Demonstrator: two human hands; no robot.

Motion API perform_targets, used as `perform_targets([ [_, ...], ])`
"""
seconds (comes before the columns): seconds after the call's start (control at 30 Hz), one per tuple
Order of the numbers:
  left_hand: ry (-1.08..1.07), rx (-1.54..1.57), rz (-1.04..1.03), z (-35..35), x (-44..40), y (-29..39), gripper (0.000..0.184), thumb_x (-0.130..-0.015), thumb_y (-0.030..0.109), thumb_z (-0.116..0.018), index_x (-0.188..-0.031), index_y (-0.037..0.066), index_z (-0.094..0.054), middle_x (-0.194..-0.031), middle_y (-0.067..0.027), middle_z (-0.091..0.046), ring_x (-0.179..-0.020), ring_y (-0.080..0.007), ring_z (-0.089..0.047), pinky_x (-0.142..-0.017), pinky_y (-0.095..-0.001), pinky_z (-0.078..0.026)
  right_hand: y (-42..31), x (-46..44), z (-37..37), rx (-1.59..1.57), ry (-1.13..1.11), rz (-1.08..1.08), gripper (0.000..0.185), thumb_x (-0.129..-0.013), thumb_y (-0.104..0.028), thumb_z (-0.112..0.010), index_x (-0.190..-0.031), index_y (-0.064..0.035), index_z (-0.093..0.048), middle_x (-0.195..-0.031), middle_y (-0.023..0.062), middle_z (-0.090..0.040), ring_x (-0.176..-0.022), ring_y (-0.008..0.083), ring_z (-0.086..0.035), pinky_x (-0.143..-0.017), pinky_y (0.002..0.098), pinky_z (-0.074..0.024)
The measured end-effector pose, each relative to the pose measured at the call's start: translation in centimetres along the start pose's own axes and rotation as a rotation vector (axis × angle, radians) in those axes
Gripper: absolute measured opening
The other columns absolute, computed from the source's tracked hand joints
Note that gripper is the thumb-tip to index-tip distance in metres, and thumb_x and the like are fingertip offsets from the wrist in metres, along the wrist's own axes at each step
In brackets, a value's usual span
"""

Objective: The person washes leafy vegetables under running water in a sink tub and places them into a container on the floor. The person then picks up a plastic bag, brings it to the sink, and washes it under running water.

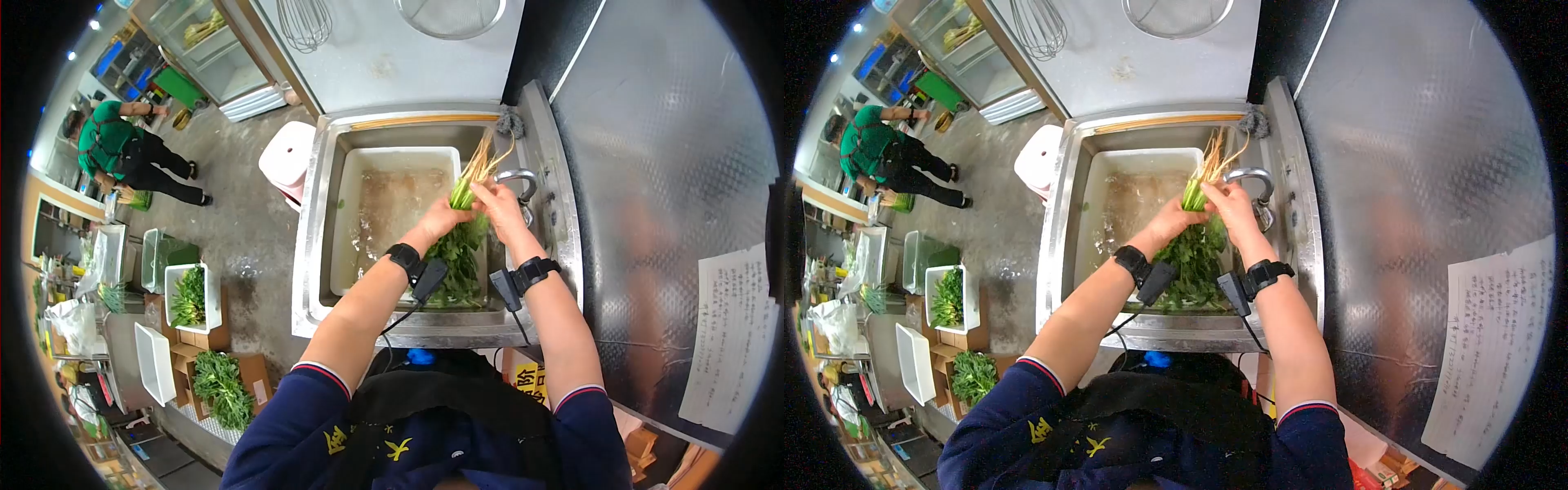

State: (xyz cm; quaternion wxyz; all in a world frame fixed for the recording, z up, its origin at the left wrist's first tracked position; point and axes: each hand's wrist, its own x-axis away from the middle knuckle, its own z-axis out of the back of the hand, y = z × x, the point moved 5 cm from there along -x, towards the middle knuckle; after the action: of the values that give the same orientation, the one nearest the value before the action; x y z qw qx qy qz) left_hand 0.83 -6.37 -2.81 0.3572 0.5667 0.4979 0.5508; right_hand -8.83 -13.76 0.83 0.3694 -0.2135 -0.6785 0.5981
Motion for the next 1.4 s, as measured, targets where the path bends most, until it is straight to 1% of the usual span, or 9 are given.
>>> perform_targets([
  [0.1,0.476,-0.593,-0.066,0.9,1.2,1.6,0.041,-0.069,0.016,-0.067,-0.103,0.002,-0.049,-0.087,-0.0170,-0.060,-0.081,-0.0290,-0.059,-0.074,-0.0378,-0.046,-0.2,0.5,0.0,-0.009,0.020,0.011,0.035,-0.079,-0.028,-0.063,-0.102,-0.0044,-0.054,-0.090,0.0015,-0.057,-0.078,0.0107,-0.051,-0.073,0.0249,-0.0402],
  [0.33,0.579,-1.449,-0.342,-2.8,2.6,2.8,0.030,-0.065,0.009,-0.060,-0.089,0.001,-0.045,-0.084,-0.0139,-0.053,-0.083,-0.0311,-0.051,-0.070,-0.0382,-0.041,1.6,-0.5,-2.0,-0.698,0.216,-0.149,0.030,-0.078,-0.015,-0.065,-0.102,-0.0040,-0.051,-0.091,0.0061,-0.057,-0.082,0.0180,-0.055,-0.073,0.0318,-0.0449],
  [0.47,0.526,-1.391,-0.393,-2.9,3.9,1.8,0.054,-0.060,0.010,-0.059,-0.109,-0.005,-0.040,-0.093,-0.0150,-0.050,-0.090,-0.0314,-0.047,-0.075,-0.0404,-0.038,2.5,-1.1,-2.0,-0.654,0.375,-0.233,0.015,-0.082,-0.012,-0.059,-0.091,-0.0028,-0.052,-0.082,0.0063,-0.056,-0.069,0.0187,-0.055,-0.059,0.0325,-0.0463],
  [0.5,0.468,-1.306,-0.326,-2.3,4.3,1.6,0.073,-0.061,0.016,-0.066,-0.122,-0.005,-0.031,-0.107,-0.0180,-0.047,-0.101,-0.0333,-0.043,-0.084,-0.0422,-0.037,3.3,-1.8,-1.9,-0.675,0.327,-0.204,0.013,-0.083,-0.011,-0.057,-0.090,-0.0022,-0.051,-0.081,0.0065,-0.055,-0.069,0.0190,-0.054,-0.059,0.0324,-0.0464],
  [0.67,0.522,-1.140,-0.136,1.8,8.7,3.9,0.081,-0.061,0.037,-0.073,-0.124,0.003,-0.035,-0.125,-0.0149,-0.040,-0.116,-0.0323,-0.036,-0.097,-0.0406,-0.030,3.8,-2.1,0.5,-0.815,0.282,-0.215,0.016,-0.090,-0.011,-0.041,-0.096,0.0009,-0.050,-0.091,0.0121,-0.056,-0.084,0.0262,-0.055,-0.078,0.0391,-0.0468],
  [0.73,0.519,-1.056,-0.128,3.7,9.0,4.3,0.076,-0.061,0.035,-0.073,-0.121,0.002,-0.040,-0.123,-0.0141,-0.042,-0.116,-0.0301,-0.036,-0.097,-0.0412,-0.030,3.8,-2.6,1.4,-0.820,0.211,-0.197,0.020,-0.092,-0.014,-0.039,-0.102,0.0008,-0.048,-0.104,0.0122,-0.054,-0.094,0.0276,-0.054,-0.084,0.0414,-0.0447],
  [0.93,0.458,-0.921,-0.460,1.8,4.0,5.6,0.077,-0.060,0.031,-0.074,-0.122,0.000,-0.039,-0.117,-0.0201,-0.047,-0.112,-0.0347,-0.042,-0.096,-0.0394,-0.033,2.2,-3.7,-0.1,-0.892,0.064,-0.031,0.013,-0.088,-0.010,-0.050,-0.100,-0.0035,-0.050,-0.085,0.0069,-0.052,-0.081,0.0217,-0.052,-0.084,0.0373,-0.0448],
  [1.17,0.229,-0.943,-0.054,0.0,1.1,3.7,0.053,-0.063,0.022,-0.067,-0.106,0.000,-0.044,-0.096,-0.0200,-0.059,-0.094,-0.0356,-0.055,-0.081,-0.0402,-0.043,2.3,-2.4,-0.4,-1.072,-0.021,-0.017,0.023,-0.084,-0.016,-0.055,-0.103,-0.0027,-0.051,-0.092,0.0070,-0.055,-0.090,0.0213,-0.053,-0.084,0.0368,-0.0430],
  [1.4,0.598,-1.243,-0.280,-1.9,2.7,3.2,0.029,-0.067,0.014,-0.062,-0.088,0.004,-0.044,-0.083,-0.0150,-0.058,-0.084,-0.0310,-0.056,-0.082,-0.0414,-0.036,3.2,0.1,-1.4,-0.936,0.000,-0.189,0.029,-0.080,-0.022,-0.063,-0.104,-0.0091,-0.052,-0.098,0.0041,-0.057,-0.091,0.0181,-0.053,-0.080,0.0311,-0.0419],
])
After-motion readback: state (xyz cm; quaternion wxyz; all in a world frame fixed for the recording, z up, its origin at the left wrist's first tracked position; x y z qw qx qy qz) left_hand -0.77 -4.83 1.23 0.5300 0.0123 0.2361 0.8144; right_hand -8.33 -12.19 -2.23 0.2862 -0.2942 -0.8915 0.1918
